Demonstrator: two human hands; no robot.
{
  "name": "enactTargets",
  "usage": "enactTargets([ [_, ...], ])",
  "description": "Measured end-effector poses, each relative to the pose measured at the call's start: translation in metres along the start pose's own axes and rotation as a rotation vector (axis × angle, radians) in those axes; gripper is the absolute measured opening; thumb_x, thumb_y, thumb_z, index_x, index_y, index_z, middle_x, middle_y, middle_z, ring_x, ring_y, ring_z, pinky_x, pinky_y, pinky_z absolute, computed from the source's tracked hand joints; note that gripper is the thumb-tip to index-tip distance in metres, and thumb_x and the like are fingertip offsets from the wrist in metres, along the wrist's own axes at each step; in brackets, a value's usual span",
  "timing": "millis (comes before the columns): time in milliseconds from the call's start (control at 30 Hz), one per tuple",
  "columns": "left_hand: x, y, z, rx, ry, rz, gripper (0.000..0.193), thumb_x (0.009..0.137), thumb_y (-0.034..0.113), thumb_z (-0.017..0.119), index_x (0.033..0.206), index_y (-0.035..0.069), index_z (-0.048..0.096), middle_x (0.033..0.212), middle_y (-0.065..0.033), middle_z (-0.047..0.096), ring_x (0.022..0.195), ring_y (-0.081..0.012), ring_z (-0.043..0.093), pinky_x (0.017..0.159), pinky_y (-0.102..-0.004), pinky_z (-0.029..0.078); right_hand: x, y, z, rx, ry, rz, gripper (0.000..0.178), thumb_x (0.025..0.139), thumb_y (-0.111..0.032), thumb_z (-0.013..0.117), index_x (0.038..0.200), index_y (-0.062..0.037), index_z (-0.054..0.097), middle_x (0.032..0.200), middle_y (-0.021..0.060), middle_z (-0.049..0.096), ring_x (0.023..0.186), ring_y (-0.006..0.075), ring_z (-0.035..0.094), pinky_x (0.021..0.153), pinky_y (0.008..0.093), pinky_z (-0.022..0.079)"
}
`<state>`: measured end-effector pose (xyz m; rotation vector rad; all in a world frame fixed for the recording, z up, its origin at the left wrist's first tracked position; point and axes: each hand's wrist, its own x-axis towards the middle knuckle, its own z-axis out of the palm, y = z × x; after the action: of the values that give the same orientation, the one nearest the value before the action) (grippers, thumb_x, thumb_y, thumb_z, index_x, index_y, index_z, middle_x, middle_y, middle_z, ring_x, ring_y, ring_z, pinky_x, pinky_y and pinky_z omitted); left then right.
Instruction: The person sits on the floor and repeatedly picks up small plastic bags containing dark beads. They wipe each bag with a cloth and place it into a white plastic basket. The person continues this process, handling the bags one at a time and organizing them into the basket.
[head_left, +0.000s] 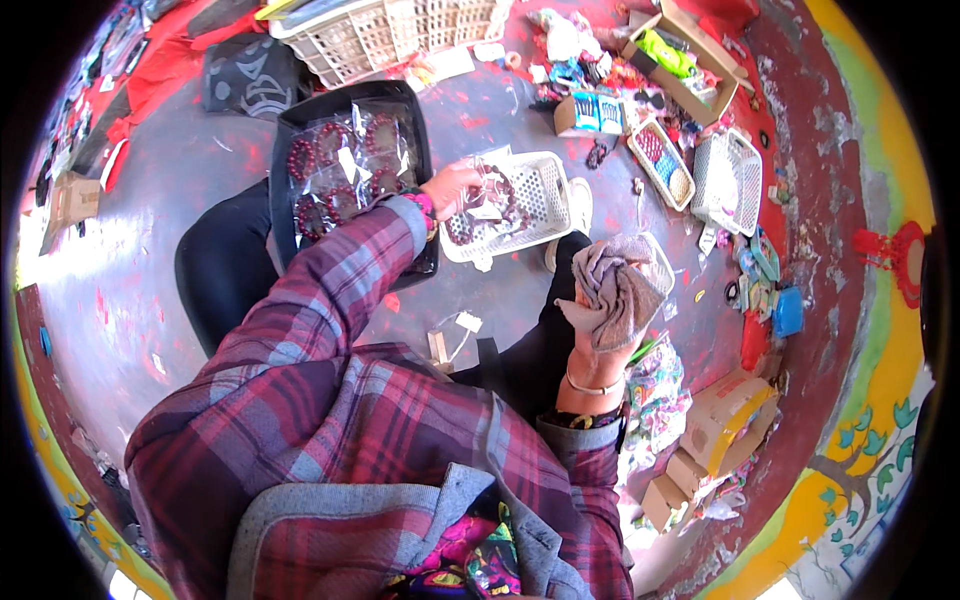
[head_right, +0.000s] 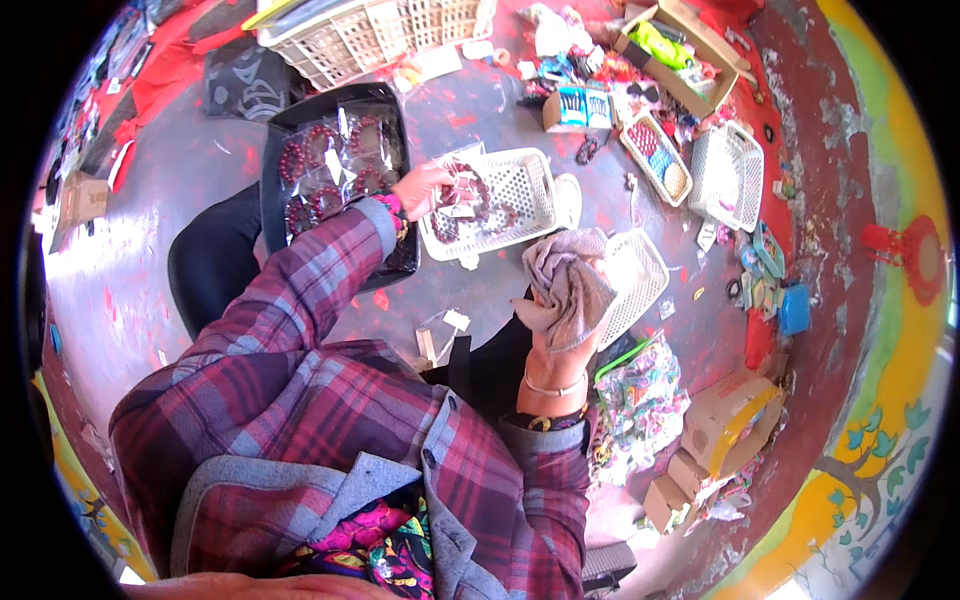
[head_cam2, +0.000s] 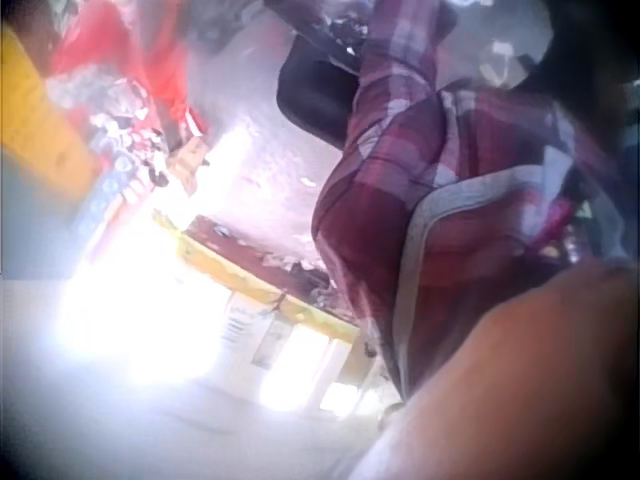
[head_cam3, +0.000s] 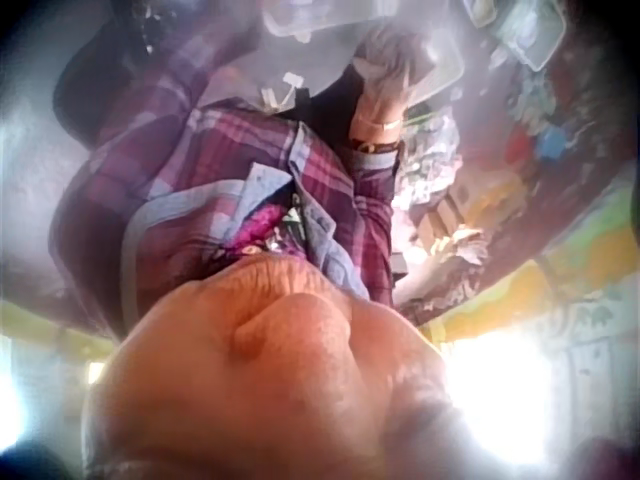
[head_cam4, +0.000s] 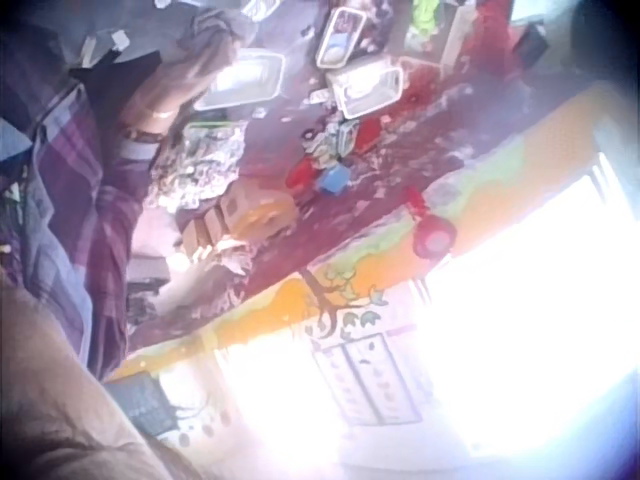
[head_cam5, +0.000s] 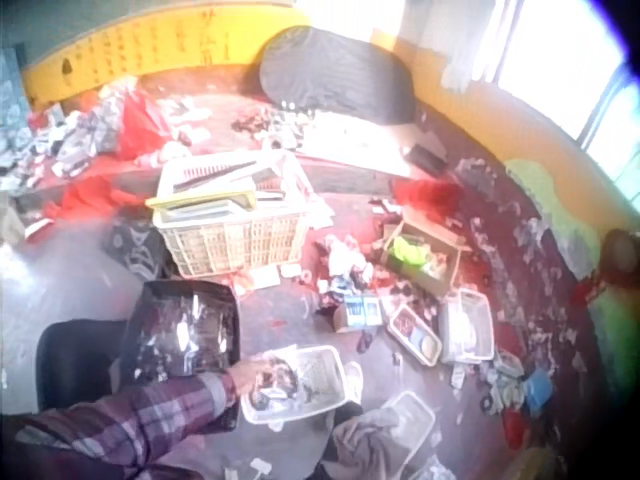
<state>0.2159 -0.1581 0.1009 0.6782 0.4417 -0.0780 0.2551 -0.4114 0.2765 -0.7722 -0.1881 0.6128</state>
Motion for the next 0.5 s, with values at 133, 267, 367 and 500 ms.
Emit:
enactTargets([
  [133,-0.064,0.055,0.004,-0.193,-0.202,-0.017,0.048,0.078,0.019,0.051,0.121,-0.003,0.048,0.118,-0.0207,0.056,0.108,-0.0339,0.057,0.083,-0.0408,0.052,-0.007,0.011,0.018,-0.073,0.208,-0.030,0.037,0.091,-0.032,0.049,0.114,-0.0033,0.052,0.107,0.0090,0.058,0.095,0.0207,0.059,0.080,0.0328,0.049],
  [267,-0.144,0.087,0.019,-0.257,-0.263,0.104,0.052,0.083,0.029,0.052,0.128,0.004,0.046,0.125,-0.0193,0.052,0.114,-0.0321,0.052,0.088,-0.0483,0.046,0.001,0.029,0.032,0.013,0.233,0.082,0.038,0.091,-0.034,0.050,0.115,-0.0054,0.053,0.107,0.0075,0.059,0.093,0.0193,0.061,0.072,0.0284,0.053],
  [367,-0.175,0.089,0.006,-0.423,-0.347,0.122,0.051,0.089,0.034,0.045,0.130,0.005,0.044,0.125,-0.0171,0.053,0.116,-0.0297,0.050,0.089,-0.0480,0.045,0.005,0.038,0.019,-0.001,0.138,0.158,0.038,0.090,-0.033,0.052,0.114,-0.0043,0.053,0.109,0.0089,0.060,0.095,0.0220,0.061,0.070,0.0293,0.054],
  [500,-0.226,0.094,0.021,-0.450,-0.309,0.139,0.044,0.090,0.029,0.041,0.124,0.002,0.049,0.119,-0.0161,0.056,0.107,-0.0307,0.055,0.085,-0.0498,0.046,-0.004,0.050,0.039,0.006,0.044,0.207,0.040,0.087,-0.031,0.056,0.115,-0.0028,0.054,0.114,0.0114,0.058,0.099,0.0256,0.059,0.078,0.0342,0.051],
])
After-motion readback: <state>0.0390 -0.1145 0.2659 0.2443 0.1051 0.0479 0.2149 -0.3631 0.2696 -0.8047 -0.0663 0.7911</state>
